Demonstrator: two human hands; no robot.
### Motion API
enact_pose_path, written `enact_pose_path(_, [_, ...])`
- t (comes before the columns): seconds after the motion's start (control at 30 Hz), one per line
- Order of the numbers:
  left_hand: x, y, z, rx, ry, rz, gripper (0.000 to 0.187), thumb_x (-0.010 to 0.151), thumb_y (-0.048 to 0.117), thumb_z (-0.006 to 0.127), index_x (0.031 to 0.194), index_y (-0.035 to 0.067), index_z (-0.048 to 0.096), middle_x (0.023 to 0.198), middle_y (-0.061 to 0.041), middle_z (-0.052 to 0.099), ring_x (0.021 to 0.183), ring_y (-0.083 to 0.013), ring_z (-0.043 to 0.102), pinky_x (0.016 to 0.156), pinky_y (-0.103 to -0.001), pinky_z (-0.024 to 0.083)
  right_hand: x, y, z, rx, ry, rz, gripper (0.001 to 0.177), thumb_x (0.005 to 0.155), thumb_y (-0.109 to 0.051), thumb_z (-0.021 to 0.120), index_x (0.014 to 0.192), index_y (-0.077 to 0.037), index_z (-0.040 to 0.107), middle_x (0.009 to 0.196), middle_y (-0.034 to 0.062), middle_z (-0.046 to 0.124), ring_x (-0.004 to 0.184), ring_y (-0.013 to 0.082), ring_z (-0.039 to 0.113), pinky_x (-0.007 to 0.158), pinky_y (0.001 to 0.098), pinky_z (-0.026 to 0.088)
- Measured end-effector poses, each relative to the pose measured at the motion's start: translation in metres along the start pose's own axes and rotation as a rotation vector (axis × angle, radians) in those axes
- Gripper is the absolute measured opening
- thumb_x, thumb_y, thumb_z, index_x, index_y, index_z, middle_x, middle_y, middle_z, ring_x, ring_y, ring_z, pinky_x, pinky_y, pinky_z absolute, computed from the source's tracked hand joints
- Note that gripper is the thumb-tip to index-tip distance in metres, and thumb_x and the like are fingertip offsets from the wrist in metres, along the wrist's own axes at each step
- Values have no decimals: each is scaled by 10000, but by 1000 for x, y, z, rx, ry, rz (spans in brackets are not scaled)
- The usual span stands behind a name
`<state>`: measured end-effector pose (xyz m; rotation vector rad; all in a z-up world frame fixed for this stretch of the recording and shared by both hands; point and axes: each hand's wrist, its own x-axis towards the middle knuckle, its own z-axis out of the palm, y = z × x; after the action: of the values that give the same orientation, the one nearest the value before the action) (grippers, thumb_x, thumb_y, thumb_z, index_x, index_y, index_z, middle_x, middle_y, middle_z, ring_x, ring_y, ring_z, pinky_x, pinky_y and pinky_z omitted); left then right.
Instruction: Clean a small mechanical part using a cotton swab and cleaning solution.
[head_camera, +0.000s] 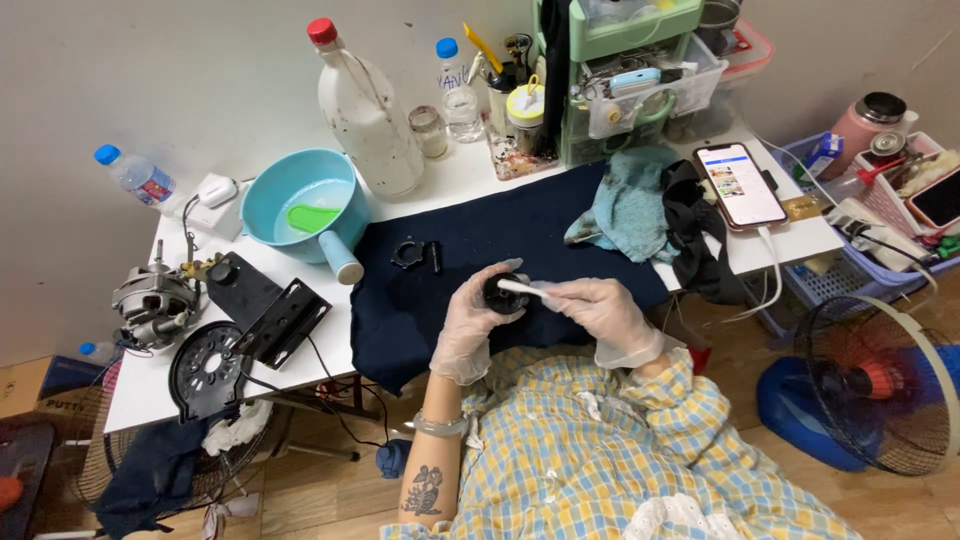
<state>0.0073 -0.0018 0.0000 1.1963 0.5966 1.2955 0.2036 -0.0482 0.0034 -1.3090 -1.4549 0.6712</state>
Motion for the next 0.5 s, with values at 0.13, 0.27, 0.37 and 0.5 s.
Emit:
enact_pose_path(0.13, [1, -3, 1, 225, -12, 31, 747, 551, -122, 909, 1248, -1, 670, 1232, -156, 694, 1205, -226, 607, 1074, -383, 448, -3, -2, 5, 21, 32, -35, 205, 803, -161, 840, 1004, -203, 843, 867, 2, 815, 756, 98, 725, 730, 261, 586])
enact_pose_path(0.27, [1, 2, 0, 283, 1, 30, 767, 523, -104, 931, 1244, 12, 696, 1160, -157, 722, 1157, -252, 653, 1072, -401, 458, -7, 1, 8, -76, -17, -143, 247, 736, -164, 877, 962, -262, 862, 787, -15, 809, 679, 139, 745, 661, 272, 587])
enact_pose_path(0.37, [6, -16, -7, 330, 19, 60, 782, 488, -34, 966, 1225, 58, 721, 1156, -109, 736, 1157, -210, 650, 1059, -335, 465, -1, -11, 5, -124, 36, -146, 243, 795, -129, 837, 1029, -197, 833, 719, 8, 769, 603, 145, 714, 587, 281, 573])
enact_pose_path(0.5, [5, -12, -7, 353, 6, 13, 776, 511, 34, 971, 1243, 106, 724, 1148, -73, 740, 1116, -217, 640, 1061, -343, 469, -7, -11, 10, -42, -43, -153, 273, 791, -29, 816, 1056, -94, 824, 681, 78, 747, 549, 133, 657, 563, 328, 578])
